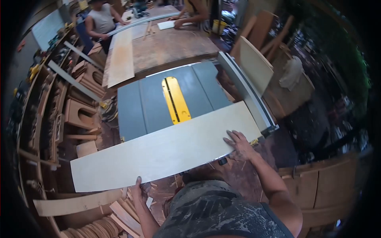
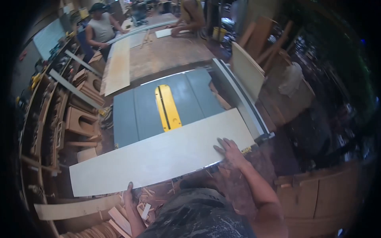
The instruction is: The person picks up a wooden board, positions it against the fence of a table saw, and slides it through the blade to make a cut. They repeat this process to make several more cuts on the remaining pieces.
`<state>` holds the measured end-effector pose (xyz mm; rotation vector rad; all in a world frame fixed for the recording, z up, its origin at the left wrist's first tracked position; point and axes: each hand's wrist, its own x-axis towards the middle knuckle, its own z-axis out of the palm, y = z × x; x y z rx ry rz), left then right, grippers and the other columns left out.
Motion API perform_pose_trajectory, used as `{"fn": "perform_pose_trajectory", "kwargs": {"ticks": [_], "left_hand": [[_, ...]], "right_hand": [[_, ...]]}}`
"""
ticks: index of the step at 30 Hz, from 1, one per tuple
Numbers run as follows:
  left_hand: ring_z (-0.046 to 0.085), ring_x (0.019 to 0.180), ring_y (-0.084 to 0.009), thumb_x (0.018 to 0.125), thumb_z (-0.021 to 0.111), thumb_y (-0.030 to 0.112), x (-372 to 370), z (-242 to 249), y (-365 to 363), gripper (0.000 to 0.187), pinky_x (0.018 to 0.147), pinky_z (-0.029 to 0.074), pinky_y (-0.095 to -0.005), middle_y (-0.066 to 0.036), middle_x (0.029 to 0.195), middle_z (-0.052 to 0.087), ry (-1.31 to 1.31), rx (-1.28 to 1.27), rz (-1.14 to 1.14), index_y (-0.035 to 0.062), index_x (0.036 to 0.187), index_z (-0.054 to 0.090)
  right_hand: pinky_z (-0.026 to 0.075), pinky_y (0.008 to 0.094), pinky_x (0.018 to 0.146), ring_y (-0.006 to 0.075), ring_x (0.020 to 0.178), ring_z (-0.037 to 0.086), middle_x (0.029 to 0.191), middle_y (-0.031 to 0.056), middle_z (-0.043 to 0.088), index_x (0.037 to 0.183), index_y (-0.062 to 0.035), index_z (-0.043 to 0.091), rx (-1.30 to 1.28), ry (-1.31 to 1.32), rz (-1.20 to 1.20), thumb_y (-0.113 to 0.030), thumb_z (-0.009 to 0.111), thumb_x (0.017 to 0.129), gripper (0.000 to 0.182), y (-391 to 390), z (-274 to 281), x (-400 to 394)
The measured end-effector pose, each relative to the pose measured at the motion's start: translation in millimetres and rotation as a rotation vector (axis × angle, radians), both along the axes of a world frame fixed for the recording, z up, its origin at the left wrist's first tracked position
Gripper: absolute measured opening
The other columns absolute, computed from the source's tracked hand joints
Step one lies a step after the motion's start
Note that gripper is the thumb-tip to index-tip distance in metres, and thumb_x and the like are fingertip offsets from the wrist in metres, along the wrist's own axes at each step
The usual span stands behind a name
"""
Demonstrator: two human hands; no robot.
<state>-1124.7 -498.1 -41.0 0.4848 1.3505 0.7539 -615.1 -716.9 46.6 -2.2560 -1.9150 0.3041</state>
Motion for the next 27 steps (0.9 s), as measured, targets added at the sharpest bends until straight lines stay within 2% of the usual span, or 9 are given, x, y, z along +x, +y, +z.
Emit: {"fn": "perform_pose_trajectory", "kwargs": {"ticks": [2,3,6,7,13,19,21,24,27], "left_hand": [[0.065,0.111,-0.0395,0.097,0.075,0.034,-4,-3,3,0.056,0.083,0.057,-0.0532,-0.015,0.129,0.064,0.046,0.033,-0.024,0.015,0.143,0.05],[0.068,0.104,-0.04,0.096,0.076,0.038,1,3,2,0.058,0.081,0.057,-0.053,-0.017,0.121,0.067,0.069,0.053,-0.015,0.0071,0.138,0.053],[0.07,0.101,-0.04,0.096,0.075,0.039,4,7,16,0.059,0.074,0.06,-0.0499,-0.022,0.118,0.067,0.154,-0.001,-0.067,0.0003,0.135,0.053],[0.074,0.086,-0.0369,0.097,0.075,0.03,8,9,18,0.052,0.063,0.065,-0.045,-0.022,0.106,0.069,0.198,-0.01,-0.023,-0.0032,0.13,0.053],[0.075,0.084,-0.0361,0.097,0.075,0.029,24,15,20,0.049,0.06,0.065,-0.045,-0.023,0.105,0.07,0.227,0.035,-0.027,-0.0045,0.126,0.056],[0.075,0.084,-0.0362,0.097,0.073,0.02,37,24,8,0.04,0.064,0.067,-0.0448,-0.022,0.108,0.07,0.108,0.115,-0.009,-0.0058,0.124,0.058],[0.077,0.084,-0.0377,0.097,0.071,0.013,47,31,-1,0.028,0.067,0.068,-0.0433,-0.022,0.102,0.072,-0.001,0.074,-0.04,-0.0075,0.114,0.062],[0.071,0.106,-0.0464,0.1,0.068,0.015,59,13,-9,0.046,0.081,0.066,-0.0499,-0.026,0.122,0.066,0.024,0.045,-0.013,-0.0131,0.132,0.05],[0.073,0.101,-0.0444,0.1,0.069,0.015,58,4,-9,0.043,0.078,0.066,-0.0491,-0.028,0.117,0.067,0.013,0.083,-0.03,-0.0168,0.123,0.051]], "right_hand": [[0.03,0.0591,0.122,0.0437,0.148,0.035,0.163,0.0189,0.037,0.152,-0.0176,0.052,0.011,0.006,0.015,-0.038,0.084,0.074,0.087,1,-6,2],[0.03,0.0602,0.122,0.0436,0.148,0.035,0.163,0.0189,0.036,0.153,-0.0179,0.051,0.016,-0.015,0.023,-0.039,0.083,0.075,0.087,2,-10,5],[0.027,0.0633,0.122,0.0433,0.15,0.031,0.165,0.0187,0.032,0.155,-0.0186,0.048,0.008,-0.046,0.031,-0.043,0.08,0.08,0.086,1,-20,9],[0.026,0.0643,0.122,0.043,0.151,0.03,0.166,0.0183,0.031,0.156,-0.0189,0.047,0.001,-0.041,0.02,-0.044,0.079,0.081,0.085,2,-21,11],[0.02,0.0678,0.124,0.042,0.154,0.026,0.168,0.0161,0.029,0.156,-0.0199,0.047,-0.016,-0.061,-0.038,-0.045,0.076,0.085,0.081,9,-20,8],[0.015,0.0689,0.124,0.042,0.155,0.025,0.168,0.0164,0.03,0.155,-0.02,0.05,-0.06,-0.028,-0.073,-0.048,0.076,0.084,0.08,7,-15,3],[0.014,0.0698,0.124,0.0423,0.154,0.026,0.168,0.017,0.031,0.154,-0.0196,0.051,-0.05,-0.019,-0.061,-0.051,0.077,0.082,0.084,9,-18,5],[0.014,0.0706,0.123,0.0434,0.154,0.026,0.167,0.0189,0.031,0.153,-0.0179,0.053,-0.018,-0.002,-0.06,-0.055,0.079,0.078,0.087,10,-24,10],[0.014,0.0704,0.123,0.0446,0.154,0.026,0.166,0.0209,0.032,0.151,-0.0161,0.055,-0.043,0.016,-0.081,-0.056,0.08,0.077,0.087,12,-14,2]]}}
